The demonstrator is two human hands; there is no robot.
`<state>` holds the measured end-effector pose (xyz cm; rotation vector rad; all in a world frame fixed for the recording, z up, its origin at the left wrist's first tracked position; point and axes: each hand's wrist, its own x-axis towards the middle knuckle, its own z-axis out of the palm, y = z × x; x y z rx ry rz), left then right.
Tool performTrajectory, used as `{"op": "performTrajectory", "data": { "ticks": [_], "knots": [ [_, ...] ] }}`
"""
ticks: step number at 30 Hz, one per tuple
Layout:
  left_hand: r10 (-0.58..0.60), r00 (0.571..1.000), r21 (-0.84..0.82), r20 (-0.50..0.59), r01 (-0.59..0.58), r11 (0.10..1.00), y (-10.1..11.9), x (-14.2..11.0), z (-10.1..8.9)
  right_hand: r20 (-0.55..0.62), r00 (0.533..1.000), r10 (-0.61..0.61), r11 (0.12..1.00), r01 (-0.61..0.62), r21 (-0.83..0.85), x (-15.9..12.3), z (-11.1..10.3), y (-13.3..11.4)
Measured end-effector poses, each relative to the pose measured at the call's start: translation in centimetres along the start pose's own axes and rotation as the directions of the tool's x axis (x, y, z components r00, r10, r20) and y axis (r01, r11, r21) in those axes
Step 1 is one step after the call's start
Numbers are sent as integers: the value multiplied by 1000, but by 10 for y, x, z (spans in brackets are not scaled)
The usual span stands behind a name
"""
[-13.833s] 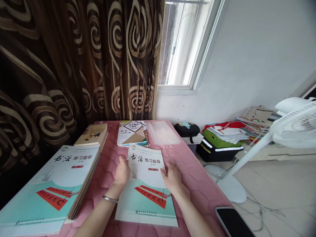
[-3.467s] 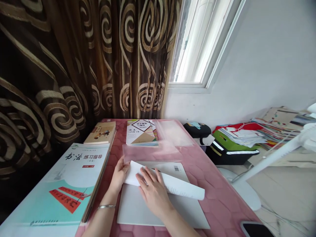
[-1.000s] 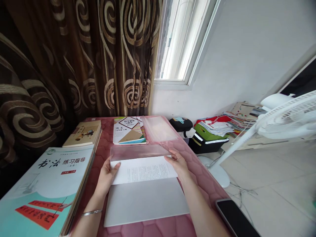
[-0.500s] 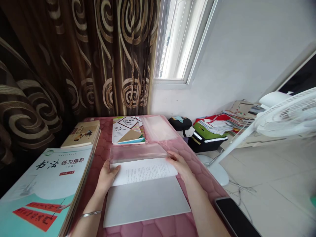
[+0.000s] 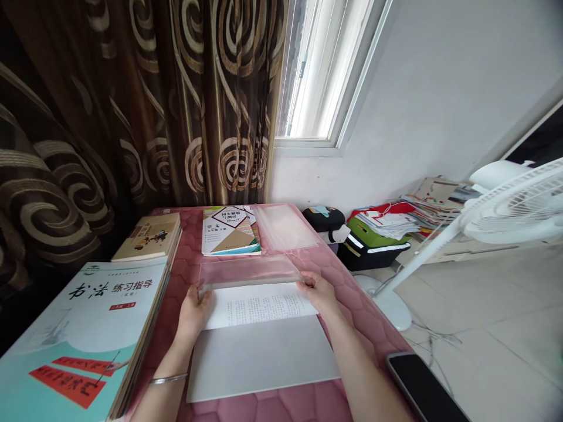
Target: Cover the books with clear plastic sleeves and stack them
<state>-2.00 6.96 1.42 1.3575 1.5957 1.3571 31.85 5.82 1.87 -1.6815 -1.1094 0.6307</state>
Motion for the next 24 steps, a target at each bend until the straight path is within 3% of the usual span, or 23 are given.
{"op": "performTrajectory", "data": {
  "ticks": [7,10,12,14,17,21,24],
  "knots": [
    [30,1000,18,-4,-30,999,0,-2,1,44,997,60,998,-59,-17,0,-3,-6],
    [31,1000,22,1,-31,999,2,-2,0,-9,1000,-18,989,17,-148,-5,-6,-16],
    [40,999,27,5,-40,999,2,-3,0,-92,979,-180,947,147,-287,-15,-4,-29],
    [52,999,23,2,-52,998,2,-3,1,-111,906,-408,834,320,-450,-33,4,-45],
    [51,999,16,-1,-51,999,2,-3,1,79,775,-627,626,561,-542,-70,29,-68],
    [24,1000,19,13,-25,1000,3,-4,1,315,658,-684,513,741,-433,-110,65,-79],
    [23,1000,11,13,-23,1000,4,-4,0,462,591,-661,462,806,-371,-120,78,-74]
  ]
}}
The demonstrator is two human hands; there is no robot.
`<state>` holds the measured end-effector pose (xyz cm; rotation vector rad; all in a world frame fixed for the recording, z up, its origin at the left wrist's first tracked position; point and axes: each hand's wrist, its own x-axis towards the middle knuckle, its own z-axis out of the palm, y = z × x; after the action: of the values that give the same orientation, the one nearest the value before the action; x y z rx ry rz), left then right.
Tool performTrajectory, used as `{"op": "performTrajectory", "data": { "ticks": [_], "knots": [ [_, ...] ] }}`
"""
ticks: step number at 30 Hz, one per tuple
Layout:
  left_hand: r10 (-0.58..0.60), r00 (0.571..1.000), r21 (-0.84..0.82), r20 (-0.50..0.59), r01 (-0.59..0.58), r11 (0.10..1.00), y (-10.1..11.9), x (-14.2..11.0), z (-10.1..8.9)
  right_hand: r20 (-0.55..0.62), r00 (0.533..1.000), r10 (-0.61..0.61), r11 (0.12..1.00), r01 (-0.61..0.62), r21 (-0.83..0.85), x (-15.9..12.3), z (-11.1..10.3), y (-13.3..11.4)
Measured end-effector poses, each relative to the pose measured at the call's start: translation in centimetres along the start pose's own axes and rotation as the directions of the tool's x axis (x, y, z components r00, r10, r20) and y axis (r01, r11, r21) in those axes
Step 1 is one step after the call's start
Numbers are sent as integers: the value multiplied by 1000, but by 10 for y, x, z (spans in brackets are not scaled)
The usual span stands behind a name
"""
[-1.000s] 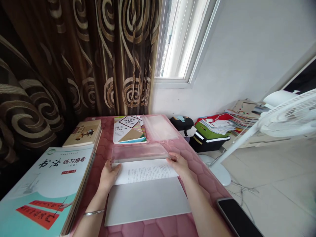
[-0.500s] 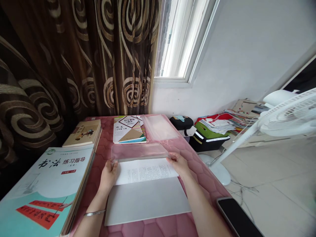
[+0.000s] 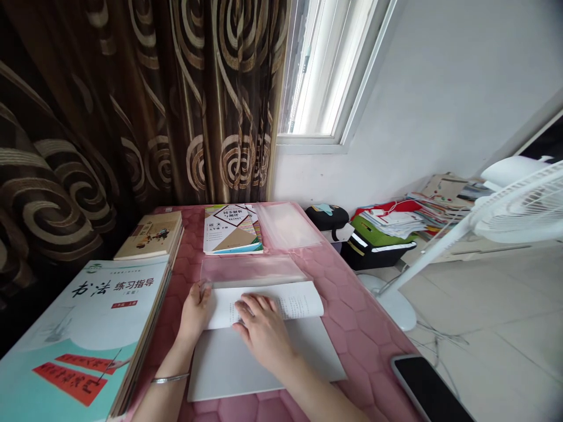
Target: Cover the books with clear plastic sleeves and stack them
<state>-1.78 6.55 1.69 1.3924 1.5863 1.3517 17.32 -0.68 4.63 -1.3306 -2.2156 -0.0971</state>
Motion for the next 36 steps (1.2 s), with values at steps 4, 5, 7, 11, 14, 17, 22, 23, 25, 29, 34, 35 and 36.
{"op": "performTrajectory", "data": {
  "ticks": [4,5,7,11,14,17,22,23,25,29,34,35,36],
  "knots": [
    [-5,1000,-12,17,5,1000,1,0,-1,52,998,-45,999,46,-22,-2,9,3],
    [-11,1000,-16,18,11,1000,2,0,-1,54,997,-56,998,57,-23,-2,10,5],
    [-25,999,-27,24,26,999,4,-1,-2,52,996,-69,997,71,-21,-2,13,8],
    [-49,998,-89,47,53,995,14,-5,-3,59,998,-33,999,34,-22,-2,16,19],
    [-72,997,-135,35,76,988,20,-8,-5,67,997,43,999,-41,-32,0,8,35],
    [-77,997,-159,24,80,984,21,-9,-5,59,991,123,992,-122,-21,1,-9,58],
    [-78,997,-191,-10,75,979,12,-5,-3,-27,930,366,927,-367,-74,-10,-37,99],
    [-81,997,-192,-13,77,978,11,-4,-2,-65,898,435,894,-439,-89,-14,-40,106],
    [-88,996,-194,-13,83,977,11,-3,-2,-138,801,582,801,-594,-70,-23,-42,119],
    [-113,994,-205,-5,110,973,12,-3,-3,-123,677,726,688,-712,142,-33,-36,134],
    [-118,993,-224,-9,113,968,12,-3,-3,-27,671,741,622,-672,402,-26,-30,144],
    [-114,993,-228,-11,109,967,12,-3,-3,7,656,755,584,-677,448,-24,-30,146],
    [-107,994,-232,-14,101,967,11,-3,-3,53,635,771,534,-689,490,-22,-30,147]
  ]
}}
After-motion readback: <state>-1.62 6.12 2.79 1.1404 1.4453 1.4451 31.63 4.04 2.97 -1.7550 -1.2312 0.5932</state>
